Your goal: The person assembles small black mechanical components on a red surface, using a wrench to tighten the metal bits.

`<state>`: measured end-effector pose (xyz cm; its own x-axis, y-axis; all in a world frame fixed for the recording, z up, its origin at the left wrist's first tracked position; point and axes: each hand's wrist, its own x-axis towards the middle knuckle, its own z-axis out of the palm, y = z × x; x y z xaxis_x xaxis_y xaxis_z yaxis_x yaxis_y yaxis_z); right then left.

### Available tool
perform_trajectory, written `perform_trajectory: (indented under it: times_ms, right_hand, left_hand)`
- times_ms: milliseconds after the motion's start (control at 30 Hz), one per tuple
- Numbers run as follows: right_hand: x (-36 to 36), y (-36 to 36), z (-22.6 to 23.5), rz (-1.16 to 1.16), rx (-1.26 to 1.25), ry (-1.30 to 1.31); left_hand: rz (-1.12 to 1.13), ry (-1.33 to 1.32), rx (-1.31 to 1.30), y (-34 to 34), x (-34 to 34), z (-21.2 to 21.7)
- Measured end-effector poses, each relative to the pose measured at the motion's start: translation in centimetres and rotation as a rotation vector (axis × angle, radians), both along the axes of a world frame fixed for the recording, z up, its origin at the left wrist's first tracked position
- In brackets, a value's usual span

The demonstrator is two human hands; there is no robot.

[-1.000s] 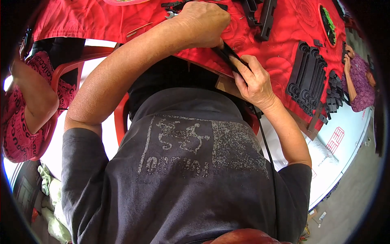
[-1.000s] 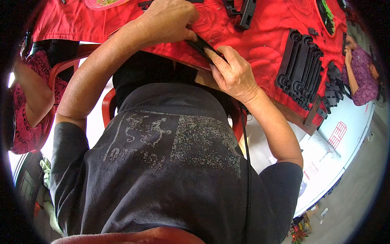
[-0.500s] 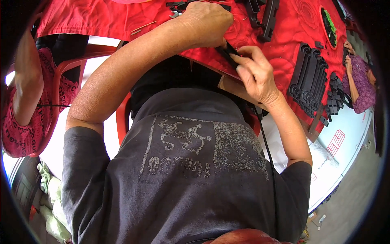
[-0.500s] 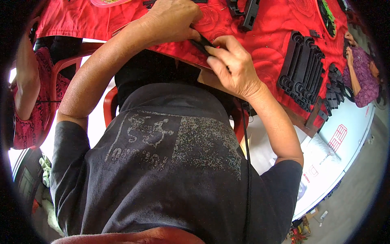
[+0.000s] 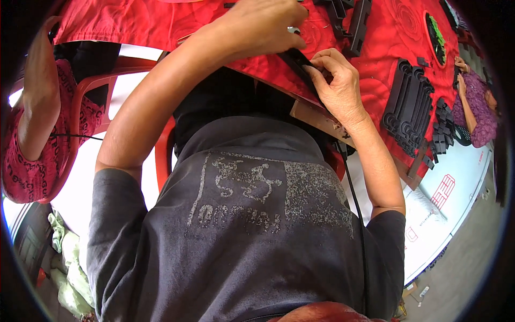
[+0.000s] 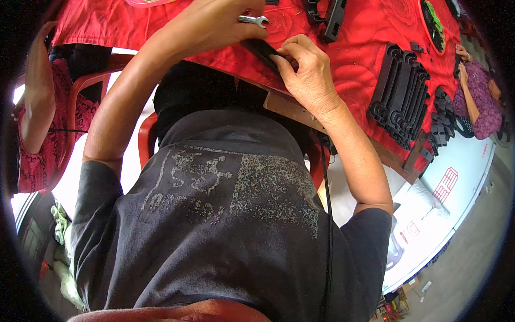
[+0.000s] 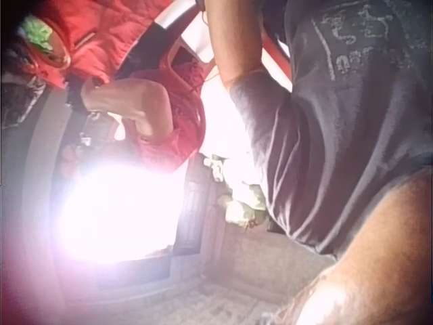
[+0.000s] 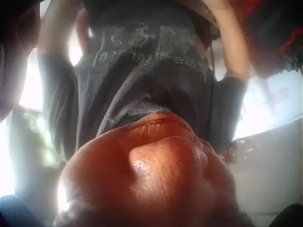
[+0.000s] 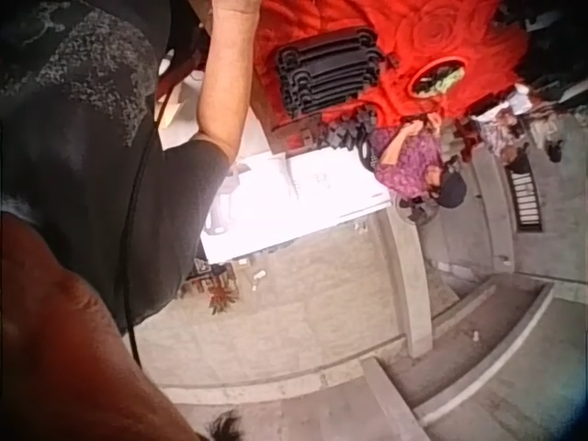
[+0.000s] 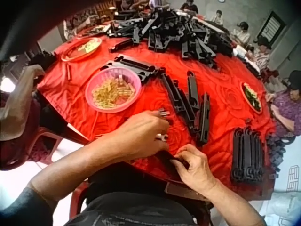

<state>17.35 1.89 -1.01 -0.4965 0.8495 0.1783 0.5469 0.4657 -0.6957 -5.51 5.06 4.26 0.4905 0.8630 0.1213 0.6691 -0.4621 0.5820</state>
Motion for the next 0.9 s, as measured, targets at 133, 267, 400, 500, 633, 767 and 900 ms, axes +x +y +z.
perform_trajectory:
  times_ms: [133, 267, 400, 500, 633, 767, 900]
  right_hand:
    - [-0.1, 0.1, -0.2, 0.013, 0.087, -0.008]
    - [-0.3, 0.2, 0.0, 0.030, 0.097, -0.010]
    - [-0.2, 0.0, 0.1, 0.015, 0.133, 0.017]
    - [0.1, -0.4, -0.1, -0.042, 0.164, 0.047]
    - [0.2, -0.9, 0.1, -0.206, 0.199, 0.113]
    - [0.2, -0.8, 0.5, -0.330, 0.277, 0.139]
    - [0.2, -1.1, 0.0, -0.342, 0.307, 0.129]
  left_hand:
    - [0.334, -0.101, -0.011, -2.7, -0.4, 0.5]
    - [0.445, -0.121, 0.075, -4.1, -0.6, -4.2]
    - [0.448, -0.155, 0.109, -4.2, -0.1, -4.6]
    - [0.413, -0.288, 0.019, -4.2, 0.7, -2.3]
    - [0.559, -0.612, -0.208, -4.0, 3.1, -2.2]
    - [0.446, -0.678, -0.290, -4.5, 5.1, -5.4]
    - [0.435, -0.686, -0.429, -5.0, 7.6, -5.4]
